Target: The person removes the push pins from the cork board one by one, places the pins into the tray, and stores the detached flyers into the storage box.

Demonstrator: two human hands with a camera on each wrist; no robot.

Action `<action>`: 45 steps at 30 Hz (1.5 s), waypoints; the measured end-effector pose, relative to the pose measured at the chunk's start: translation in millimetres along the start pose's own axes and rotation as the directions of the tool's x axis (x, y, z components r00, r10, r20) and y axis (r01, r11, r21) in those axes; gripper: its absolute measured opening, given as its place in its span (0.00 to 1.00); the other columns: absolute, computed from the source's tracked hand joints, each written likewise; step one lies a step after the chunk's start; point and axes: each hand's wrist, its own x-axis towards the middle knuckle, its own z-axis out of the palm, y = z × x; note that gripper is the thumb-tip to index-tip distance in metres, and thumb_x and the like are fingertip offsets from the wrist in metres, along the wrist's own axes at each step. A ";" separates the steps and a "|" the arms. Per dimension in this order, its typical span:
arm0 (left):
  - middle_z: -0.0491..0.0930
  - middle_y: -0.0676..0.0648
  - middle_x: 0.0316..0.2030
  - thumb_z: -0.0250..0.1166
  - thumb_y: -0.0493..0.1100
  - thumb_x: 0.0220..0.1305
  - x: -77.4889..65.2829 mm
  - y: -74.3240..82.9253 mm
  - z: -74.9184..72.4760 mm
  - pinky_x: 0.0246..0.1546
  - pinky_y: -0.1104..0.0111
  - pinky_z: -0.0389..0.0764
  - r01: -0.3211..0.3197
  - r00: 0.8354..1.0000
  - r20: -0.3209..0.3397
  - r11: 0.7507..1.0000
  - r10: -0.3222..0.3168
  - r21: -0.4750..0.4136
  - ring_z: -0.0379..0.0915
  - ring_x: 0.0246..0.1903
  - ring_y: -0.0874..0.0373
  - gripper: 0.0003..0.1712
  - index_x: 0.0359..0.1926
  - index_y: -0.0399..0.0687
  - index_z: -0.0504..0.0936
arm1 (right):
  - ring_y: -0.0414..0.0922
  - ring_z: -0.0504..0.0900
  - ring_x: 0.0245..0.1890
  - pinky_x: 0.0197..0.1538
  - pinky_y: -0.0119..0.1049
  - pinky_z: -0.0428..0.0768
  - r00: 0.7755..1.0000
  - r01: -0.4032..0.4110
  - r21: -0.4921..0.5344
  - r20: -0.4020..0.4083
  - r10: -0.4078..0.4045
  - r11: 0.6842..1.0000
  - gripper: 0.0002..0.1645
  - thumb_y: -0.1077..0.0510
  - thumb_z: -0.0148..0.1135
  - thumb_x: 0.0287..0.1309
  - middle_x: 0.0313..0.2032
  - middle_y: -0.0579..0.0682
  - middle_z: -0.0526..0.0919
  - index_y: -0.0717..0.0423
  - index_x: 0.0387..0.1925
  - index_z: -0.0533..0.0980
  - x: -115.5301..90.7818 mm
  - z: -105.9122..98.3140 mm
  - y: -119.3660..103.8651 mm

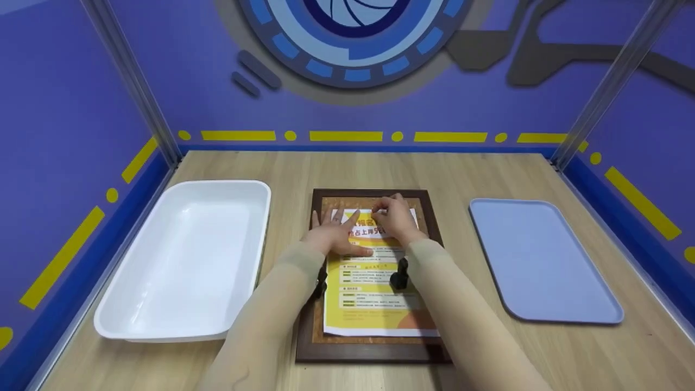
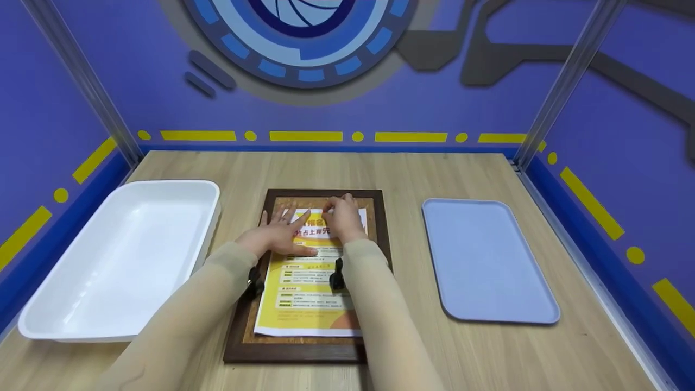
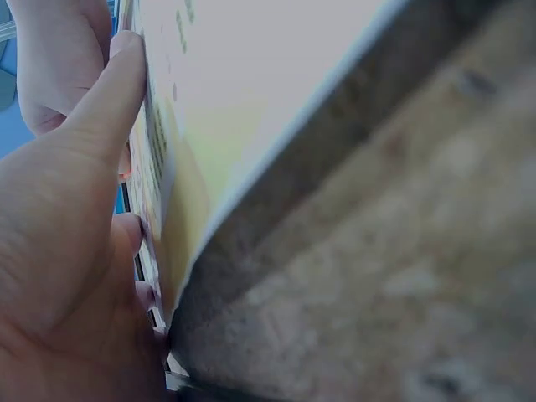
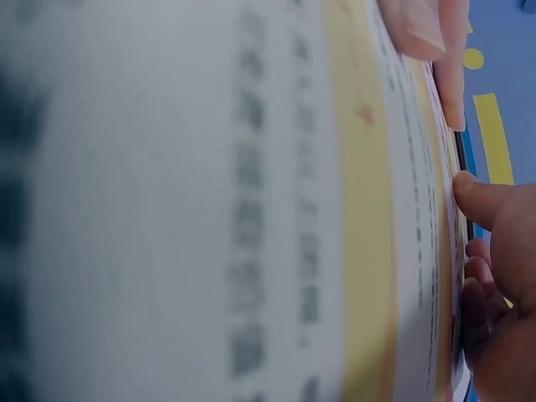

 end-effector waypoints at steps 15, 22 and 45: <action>0.24 0.48 0.73 0.54 0.86 0.33 11.5 -5.5 8.8 0.63 0.41 0.18 -0.001 1.000 0.009 0.999 0.001 -0.040 0.16 0.71 0.45 0.67 0.72 0.73 0.35 | 0.46 0.76 0.34 0.36 0.36 0.76 0.997 0.028 0.375 -0.081 0.003 0.927 0.06 0.54 0.64 0.57 0.35 0.51 0.80 0.52 0.32 0.80 -16.9 -27.4 16.3; 0.25 0.48 0.73 0.54 0.86 0.34 6.0 -4.7 5.3 0.64 0.42 0.19 0.008 1.000 0.000 0.999 -0.008 -0.032 0.18 0.72 0.45 0.67 0.73 0.70 0.36 | 0.45 0.78 0.33 0.34 0.34 0.79 0.986 -0.035 0.572 -0.112 0.121 0.819 0.11 0.54 0.68 0.52 0.29 0.48 0.81 0.58 0.33 0.80 -34.7 -54.6 31.9; 0.26 0.46 0.73 0.56 0.82 0.39 -1.4 -0.4 3.5 0.65 0.40 0.22 -0.002 1.000 -0.022 0.999 0.001 -0.052 0.19 0.72 0.43 0.64 0.73 0.69 0.39 | 0.27 0.76 0.25 0.30 0.22 0.75 0.940 -0.164 0.204 -0.264 0.216 0.965 0.20 0.51 0.64 0.56 0.27 0.34 0.82 0.61 0.44 0.81 -77.1 -165.2 152.6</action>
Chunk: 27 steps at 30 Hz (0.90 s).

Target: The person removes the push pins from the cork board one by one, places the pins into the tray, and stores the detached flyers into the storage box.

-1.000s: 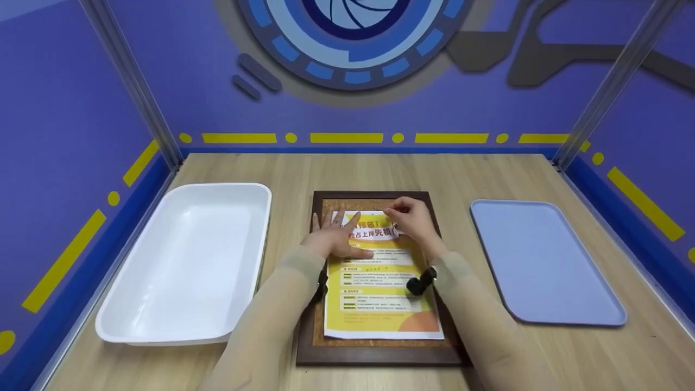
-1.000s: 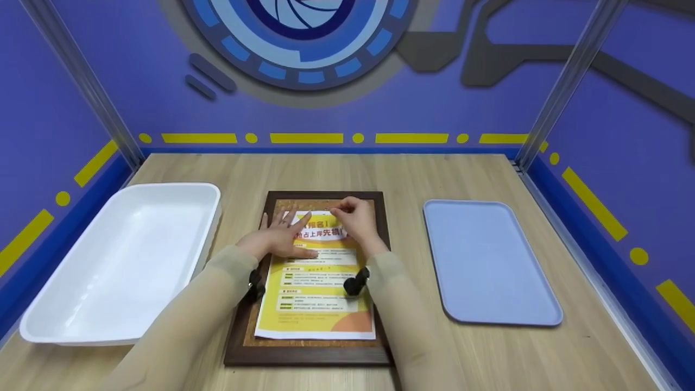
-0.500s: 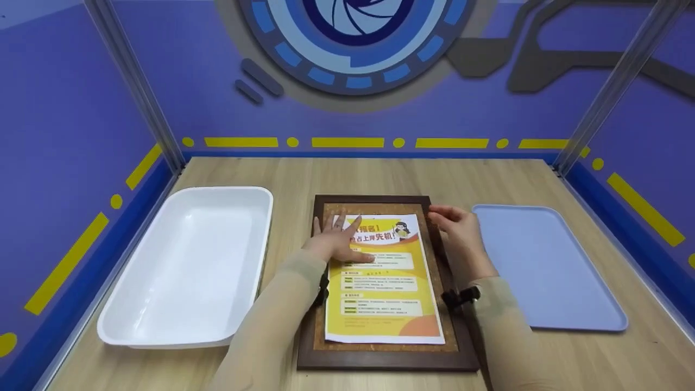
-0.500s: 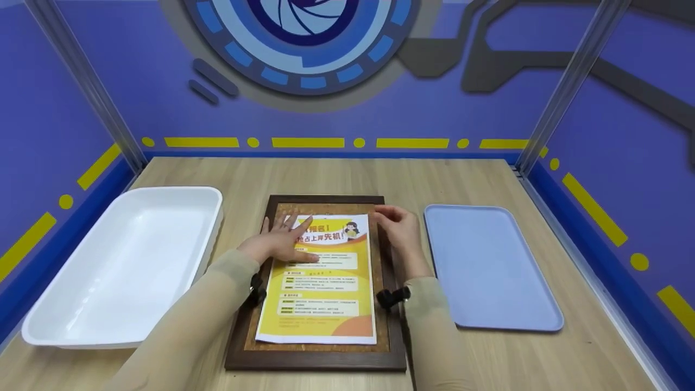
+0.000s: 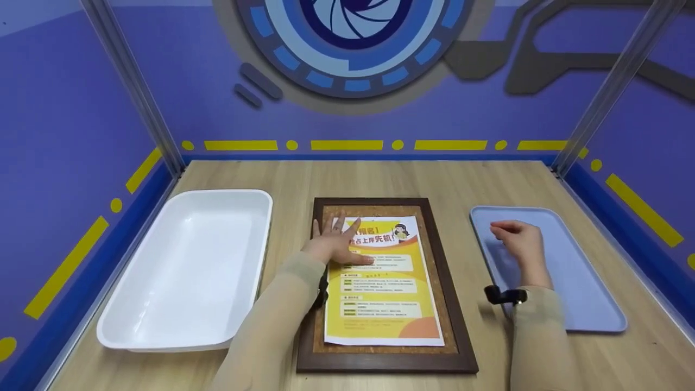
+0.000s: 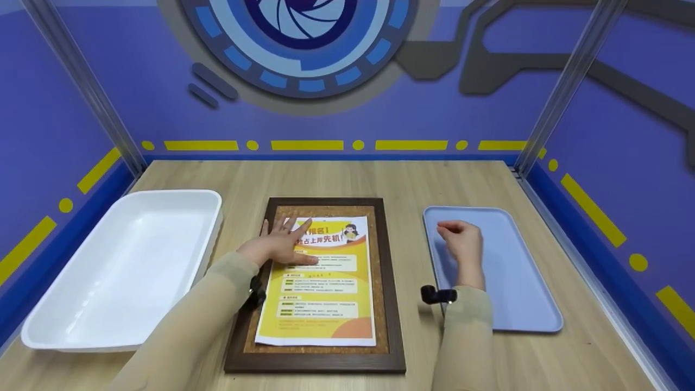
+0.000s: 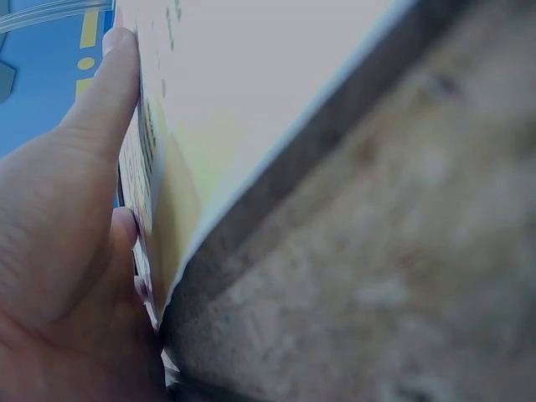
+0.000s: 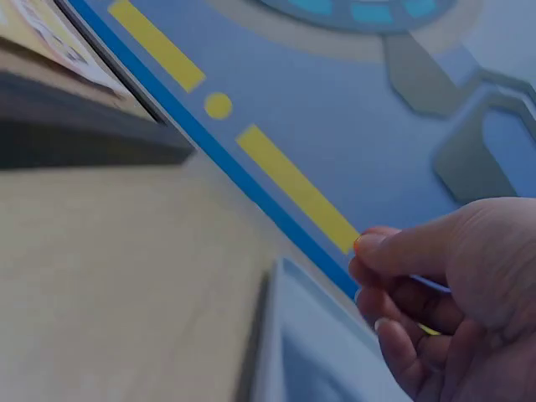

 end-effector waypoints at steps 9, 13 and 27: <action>0.27 0.46 0.74 0.55 0.83 0.39 -0.3 -1.4 -0.8 0.65 0.42 0.22 -0.006 1.000 0.004 1.000 0.006 0.007 0.18 0.71 0.44 0.65 0.73 0.68 0.37 | 0.36 0.75 0.30 0.33 0.28 0.74 0.982 -0.114 -0.157 0.130 0.134 0.981 0.19 0.53 0.62 0.58 0.38 0.51 0.84 0.62 0.45 0.80 -5.7 -14.6 17.7; 0.29 0.46 0.74 0.55 0.83 0.39 -0.6 -1.0 -1.2 0.65 0.41 0.22 -0.003 1.000 0.015 1.000 0.003 0.005 0.18 0.71 0.44 0.65 0.73 0.68 0.36 | 0.37 0.74 0.26 0.30 0.30 0.73 0.984 -0.091 -0.210 0.131 0.120 0.973 0.17 0.54 0.63 0.56 0.31 0.47 0.84 0.63 0.42 0.82 -5.1 -12.4 18.7; 0.27 0.46 0.74 0.55 0.83 0.40 0.0 -0.8 -0.8 0.65 0.41 0.21 0.004 1.000 0.022 1.000 -0.005 0.012 0.18 0.72 0.45 0.64 0.73 0.68 0.36 | 0.51 0.76 0.42 0.41 0.37 0.74 0.985 -0.121 -0.196 0.098 0.142 0.973 0.27 0.47 0.53 0.63 0.48 0.63 0.78 0.64 0.52 0.75 -8.7 -16.1 9.7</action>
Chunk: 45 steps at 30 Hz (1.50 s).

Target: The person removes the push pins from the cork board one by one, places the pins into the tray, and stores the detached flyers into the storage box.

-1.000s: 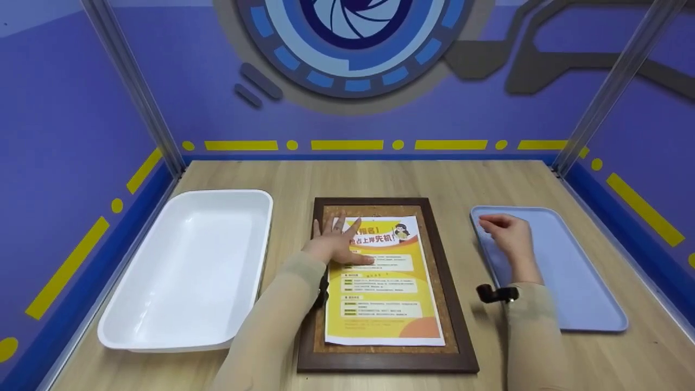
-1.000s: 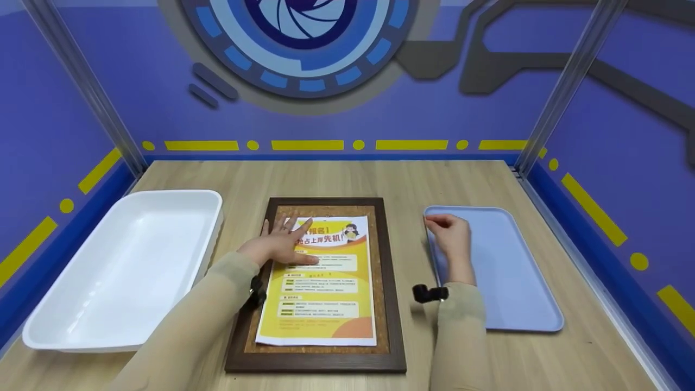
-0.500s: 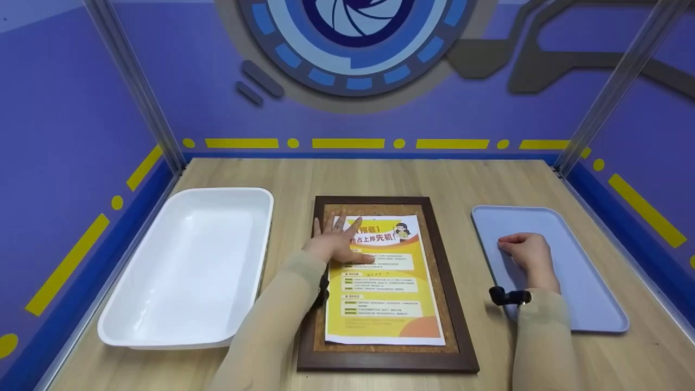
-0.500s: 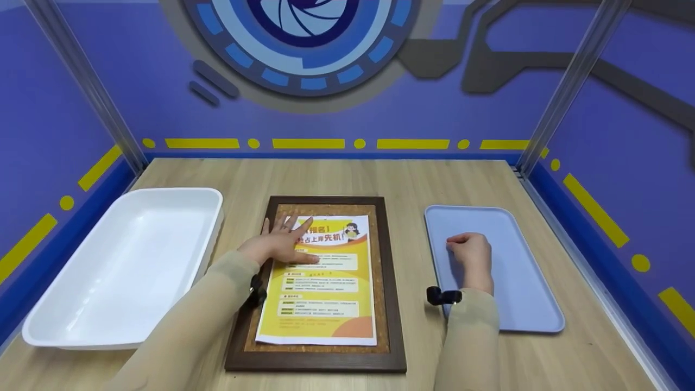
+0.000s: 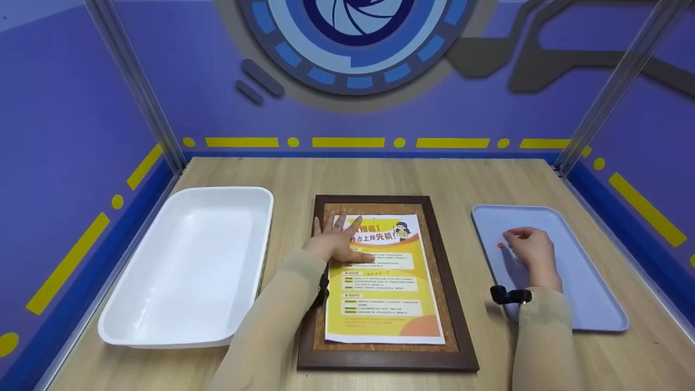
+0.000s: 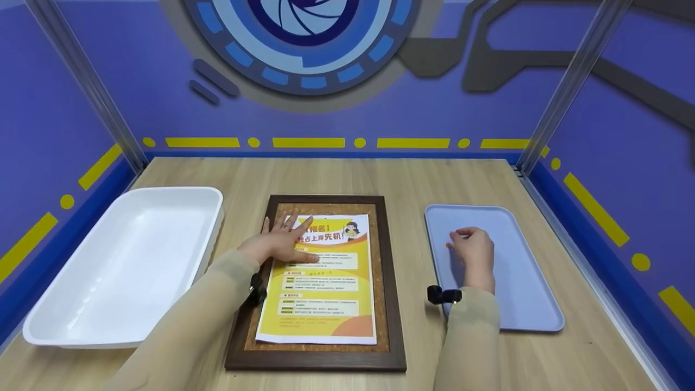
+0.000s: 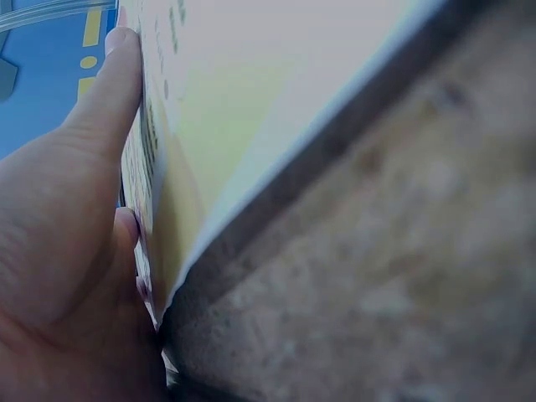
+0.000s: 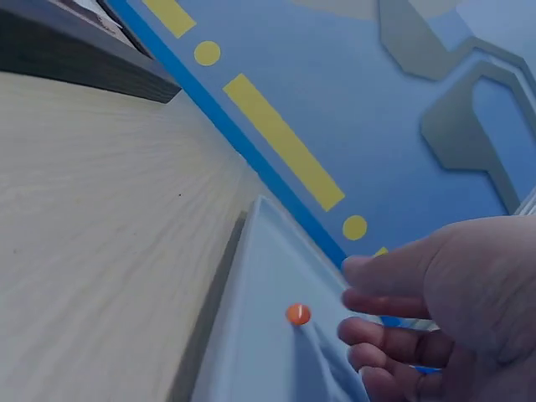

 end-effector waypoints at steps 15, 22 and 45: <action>0.24 0.47 0.73 0.57 0.83 0.36 6.5 -4.5 4.4 0.63 0.41 0.18 -0.003 1.000 -0.001 0.999 0.003 -0.045 0.15 0.71 0.44 0.65 0.72 0.73 0.37 | 0.53 0.72 0.58 0.52 0.47 0.78 0.951 -0.046 0.447 0.294 -0.099 0.893 0.38 0.42 0.52 0.64 0.63 0.61 0.65 0.59 0.68 0.58 -3.4 26.2 -52.7; 0.24 0.47 0.73 0.55 0.83 0.39 1.3 -1.6 0.7 0.65 0.43 0.19 -0.013 1.000 -0.006 1.000 0.013 -0.024 0.17 0.71 0.46 0.65 0.73 0.70 0.37 | 0.54 0.71 0.58 0.58 0.53 0.71 0.822 -0.299 0.524 0.566 -0.064 0.797 0.39 0.50 0.52 0.66 0.63 0.63 0.65 0.58 0.71 0.50 -6.5 49.9 -67.9; 0.26 0.46 0.73 0.56 0.83 0.39 3.9 -1.8 1.7 0.65 0.41 0.22 -0.002 1.000 -0.012 1.000 0.002 0.000 0.18 0.72 0.44 0.65 0.73 0.69 0.38 | 0.41 0.79 0.33 0.36 0.36 0.81 0.899 -0.058 0.288 0.431 -0.076 0.956 0.38 0.73 0.57 0.51 0.54 0.65 0.73 0.61 0.66 0.62 -13.0 74.1 -78.0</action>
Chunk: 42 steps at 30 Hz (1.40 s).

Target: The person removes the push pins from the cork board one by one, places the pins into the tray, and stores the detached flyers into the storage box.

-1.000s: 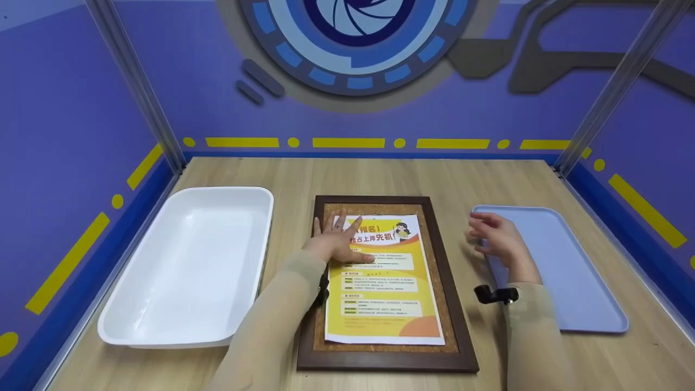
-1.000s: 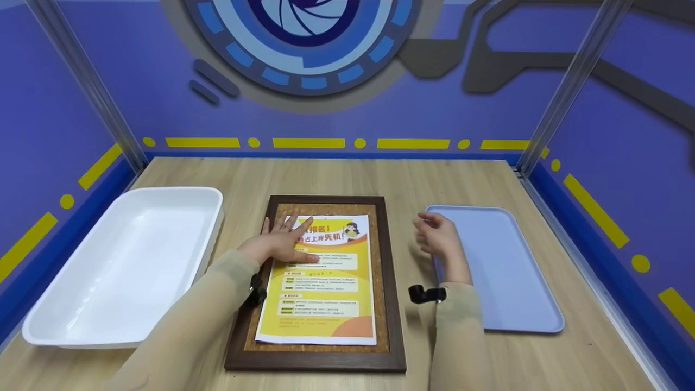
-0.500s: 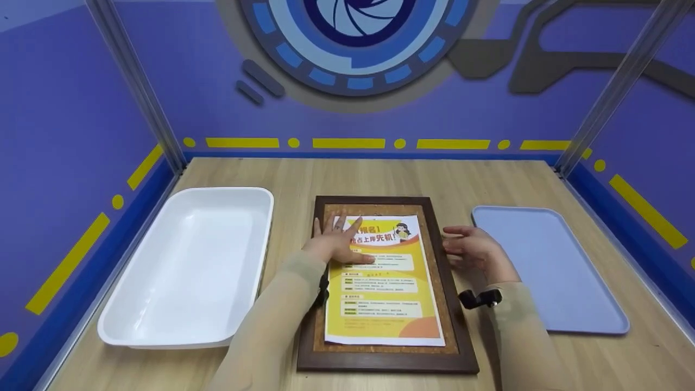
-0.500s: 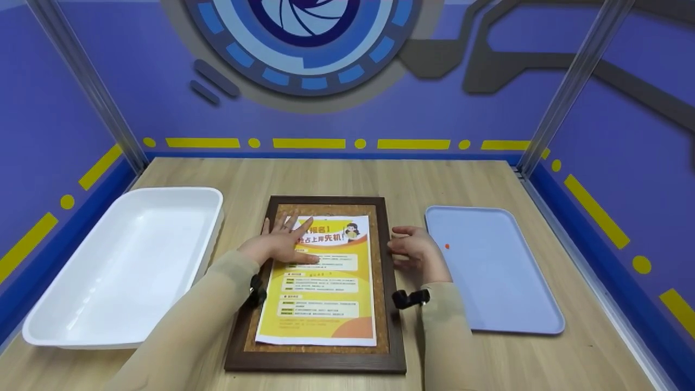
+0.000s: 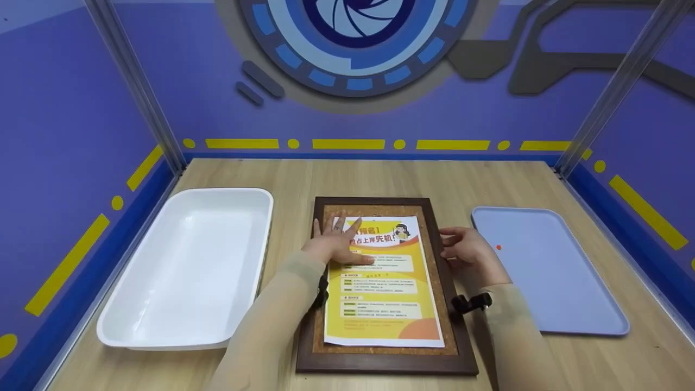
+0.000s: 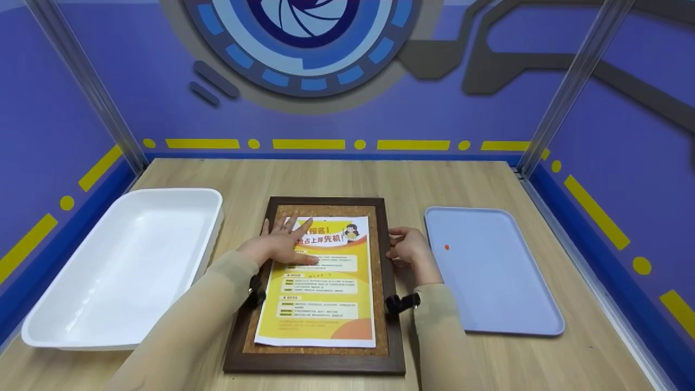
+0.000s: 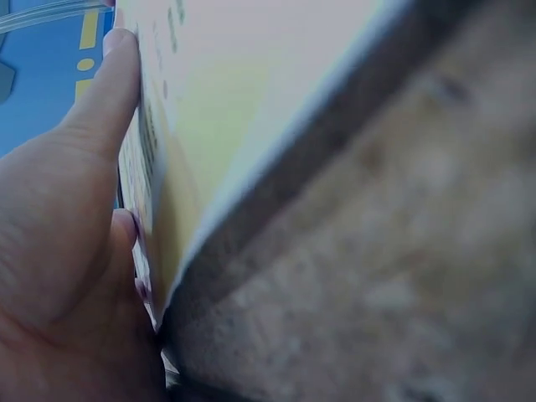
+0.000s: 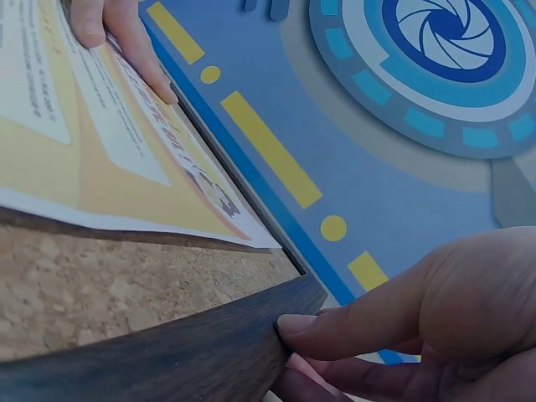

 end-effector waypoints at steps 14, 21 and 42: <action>0.60 0.37 0.67 0.52 0.53 0.68 -23.5 -0.7 -15.4 0.67 0.52 0.56 0.039 0.950 -0.237 0.828 -0.205 -0.559 0.56 0.67 0.45 0.37 0.71 0.41 0.54 | 0.43 0.79 0.36 0.37 0.37 0.82 0.999 -0.036 -0.020 -0.006 0.035 0.999 0.37 0.72 0.58 0.51 0.54 0.63 0.73 0.59 0.65 0.64 0.7 1.5 -2.4; 0.70 0.35 0.57 0.46 0.49 0.71 -58.5 -8.0 -17.3 0.39 0.58 0.81 0.124 0.943 -0.154 0.739 -0.296 -0.663 0.77 0.40 0.48 0.29 0.67 0.38 0.59 | 0.44 0.78 0.37 0.36 0.37 0.82 0.998 -0.063 0.016 -0.026 0.064 0.998 0.38 0.73 0.59 0.51 0.54 0.62 0.72 0.57 0.65 0.64 1.2 -1.1 -2.1; 0.80 0.42 0.43 0.63 0.26 0.52 -51.4 -26.6 11.7 0.24 0.66 0.83 0.123 0.972 0.024 0.413 -0.236 -0.902 0.82 0.30 0.54 0.38 0.64 0.47 0.67 | 0.45 0.78 0.40 0.38 0.37 0.82 0.999 -0.044 0.028 -0.012 0.044 0.999 0.39 0.74 0.58 0.50 0.55 0.63 0.72 0.59 0.66 0.63 2.6 1.7 -0.1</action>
